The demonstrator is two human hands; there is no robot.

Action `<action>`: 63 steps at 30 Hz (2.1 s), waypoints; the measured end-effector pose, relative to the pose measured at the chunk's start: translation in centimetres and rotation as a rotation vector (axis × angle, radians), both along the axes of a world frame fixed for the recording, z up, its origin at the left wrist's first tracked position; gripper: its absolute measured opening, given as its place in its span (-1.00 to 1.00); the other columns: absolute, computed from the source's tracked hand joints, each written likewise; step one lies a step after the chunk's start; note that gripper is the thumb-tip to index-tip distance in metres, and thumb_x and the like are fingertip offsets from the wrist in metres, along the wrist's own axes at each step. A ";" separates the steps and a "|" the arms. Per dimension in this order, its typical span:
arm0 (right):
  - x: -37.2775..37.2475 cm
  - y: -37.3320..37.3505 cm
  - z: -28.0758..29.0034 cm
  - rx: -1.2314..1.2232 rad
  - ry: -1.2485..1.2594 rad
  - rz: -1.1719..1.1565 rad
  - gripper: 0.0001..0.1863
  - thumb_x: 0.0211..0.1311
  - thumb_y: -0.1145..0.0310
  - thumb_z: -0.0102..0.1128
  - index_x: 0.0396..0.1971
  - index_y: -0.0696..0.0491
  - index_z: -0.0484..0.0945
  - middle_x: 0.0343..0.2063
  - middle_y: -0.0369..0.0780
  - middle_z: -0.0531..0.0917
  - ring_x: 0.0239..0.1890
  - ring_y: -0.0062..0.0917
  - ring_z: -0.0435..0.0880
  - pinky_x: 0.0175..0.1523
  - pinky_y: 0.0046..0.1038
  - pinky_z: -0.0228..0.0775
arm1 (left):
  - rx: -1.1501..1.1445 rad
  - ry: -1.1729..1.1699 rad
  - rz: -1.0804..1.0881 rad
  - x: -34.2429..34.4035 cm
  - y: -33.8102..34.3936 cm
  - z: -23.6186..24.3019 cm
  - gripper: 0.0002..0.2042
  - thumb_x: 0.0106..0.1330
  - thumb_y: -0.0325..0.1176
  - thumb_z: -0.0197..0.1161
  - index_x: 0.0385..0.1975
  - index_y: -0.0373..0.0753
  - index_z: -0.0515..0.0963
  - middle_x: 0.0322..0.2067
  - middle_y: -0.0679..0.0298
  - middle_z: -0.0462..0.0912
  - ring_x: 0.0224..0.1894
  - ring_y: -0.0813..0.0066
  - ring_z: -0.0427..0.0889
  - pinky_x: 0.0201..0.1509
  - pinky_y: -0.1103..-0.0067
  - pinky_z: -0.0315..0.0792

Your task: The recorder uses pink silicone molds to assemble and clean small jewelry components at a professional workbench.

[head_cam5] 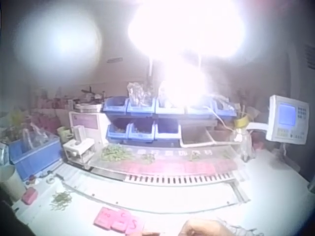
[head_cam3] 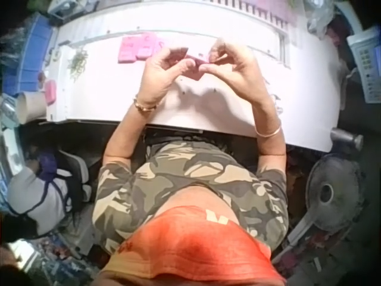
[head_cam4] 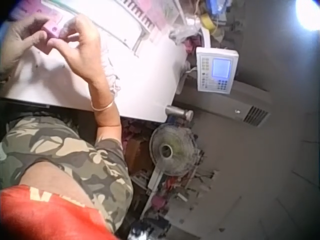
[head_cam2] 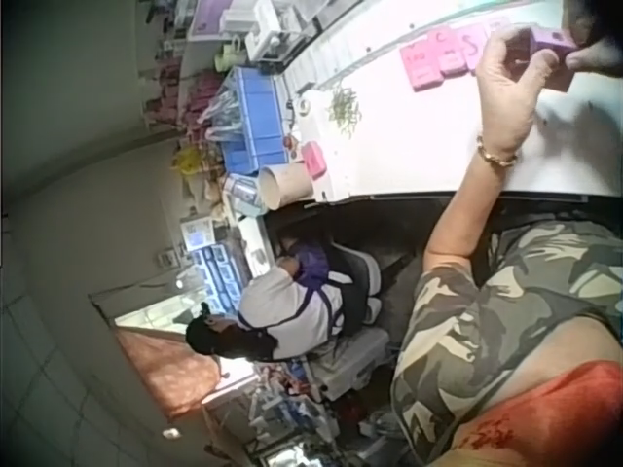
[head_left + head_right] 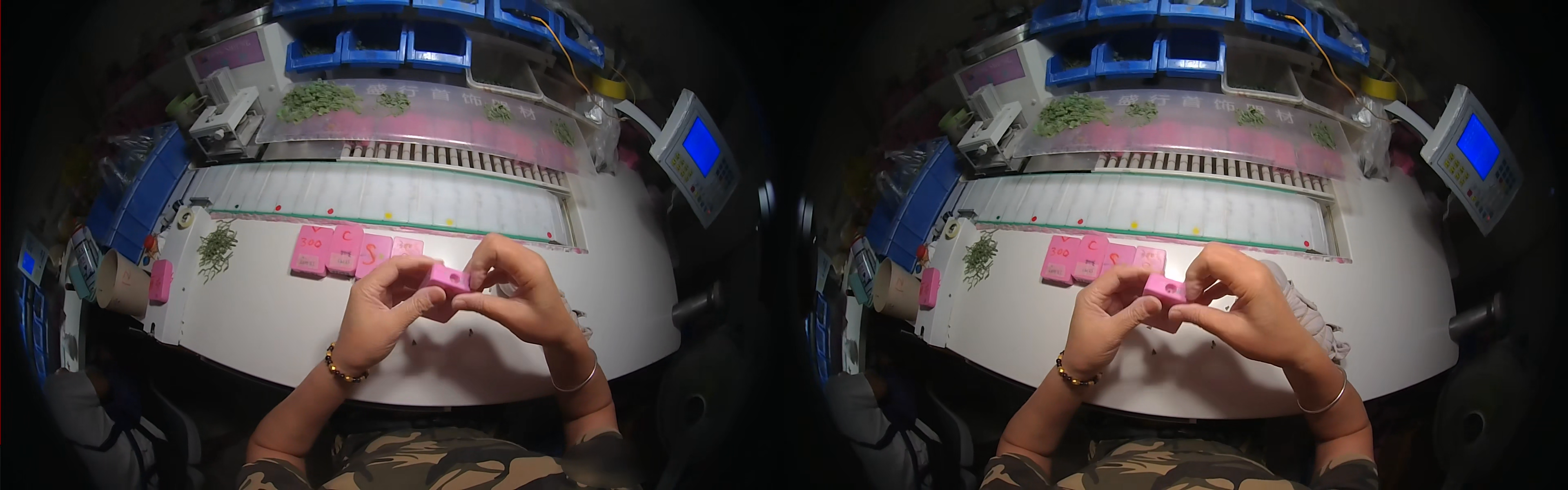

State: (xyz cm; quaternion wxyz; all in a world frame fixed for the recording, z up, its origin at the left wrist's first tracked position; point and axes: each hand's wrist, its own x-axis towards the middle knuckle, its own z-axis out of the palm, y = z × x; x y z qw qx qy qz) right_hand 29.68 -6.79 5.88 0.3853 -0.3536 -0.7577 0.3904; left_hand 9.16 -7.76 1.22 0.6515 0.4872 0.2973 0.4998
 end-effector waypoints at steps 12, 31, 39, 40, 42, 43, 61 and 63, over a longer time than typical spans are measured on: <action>-3.1 3.7 -3.8 -0.250 0.393 -0.194 -0.52 0.05 0.47 0.42 -0.09 0.09 0.32 -0.12 -0.16 0.50 -0.01 -0.52 0.53 0.00 -0.48 0.48 | 0.432 0.731 0.466 -2.3 7.1 -1.1 -0.63 -0.04 -0.39 0.46 -0.24 -0.27 0.47 -0.23 0.21 0.49 -0.16 0.29 0.51 -0.07 0.54 0.43; -1.9 2.8 -3.2 0.388 -0.198 -0.244 -0.19 -0.30 0.45 0.50 0.11 0.12 0.36 -0.02 -0.06 0.50 0.03 -0.15 0.45 0.13 -0.26 0.32 | -0.029 0.259 -0.096 -3.7 10.6 -0.2 -0.57 0.38 -0.17 0.17 0.09 -0.39 0.44 0.07 0.15 0.50 0.04 0.37 0.55 0.10 0.47 0.45; -0.4 1.3 -2.7 0.203 0.071 -0.240 -0.16 -0.21 0.33 0.55 0.16 0.10 0.33 -0.02 -0.19 0.50 0.02 -0.39 0.47 0.07 -0.38 0.33 | -0.011 0.074 -0.416 0.6 6.6 0.7 -0.41 0.22 -0.40 0.34 0.25 -0.32 0.30 0.10 0.20 0.45 0.08 0.48 0.50 0.10 0.55 0.50; -0.2 1.3 -3.0 0.102 0.101 -0.208 -0.16 -0.21 0.30 0.56 0.16 0.10 0.33 -0.03 -0.20 0.50 0.02 -0.42 0.47 0.06 -0.39 0.33 | 0.121 0.195 -0.322 1.1 6.4 0.5 -0.35 0.14 -0.45 0.38 0.27 -0.29 0.29 0.08 0.23 0.41 0.08 0.49 0.49 0.13 0.53 0.50; -0.2 1.2 -3.3 0.036 0.131 -0.151 -0.24 -0.16 0.34 0.52 0.12 0.09 0.35 -0.05 -0.18 0.50 -0.02 -0.45 0.49 -0.01 -0.41 0.37 | 0.423 0.443 -0.213 1.8 6.0 1.2 -0.25 0.03 -0.51 0.43 0.30 -0.18 0.28 -0.06 0.29 0.31 0.02 0.50 0.47 0.20 0.49 0.49; 0.0 1.0 -3.3 0.034 0.131 -0.161 -0.24 -0.16 0.34 0.52 0.12 0.09 0.35 -0.05 -0.18 0.50 -0.02 -0.45 0.49 -0.01 -0.41 0.37 | 0.423 0.441 -0.223 1.9 6.1 1.0 -0.25 0.03 -0.51 0.43 0.30 -0.18 0.28 -0.06 0.29 0.31 0.02 0.50 0.47 0.20 0.49 0.49; -0.1 1.3 -3.9 -0.255 0.634 -0.290 -0.57 0.34 0.61 -0.04 0.20 0.27 0.31 0.05 -0.11 0.53 0.09 -0.51 0.52 0.22 -0.49 0.34 | 0.461 0.118 0.068 4.6 4.4 -1.0 -0.57 0.06 -0.61 0.40 -0.13 -0.20 0.33 -0.04 0.27 0.33 0.18 0.44 0.34 0.20 0.53 0.39; -0.2 1.1 -3.9 -0.198 0.577 -0.280 -0.59 0.34 0.61 -0.04 0.19 0.27 0.33 0.02 -0.13 0.54 0.06 -0.54 0.53 0.20 -0.51 0.35 | 0.430 0.147 0.061 4.7 3.9 -0.7 -0.56 0.06 -0.62 0.39 -0.13 -0.19 0.32 0.00 0.27 0.28 0.20 0.43 0.30 0.22 0.51 0.38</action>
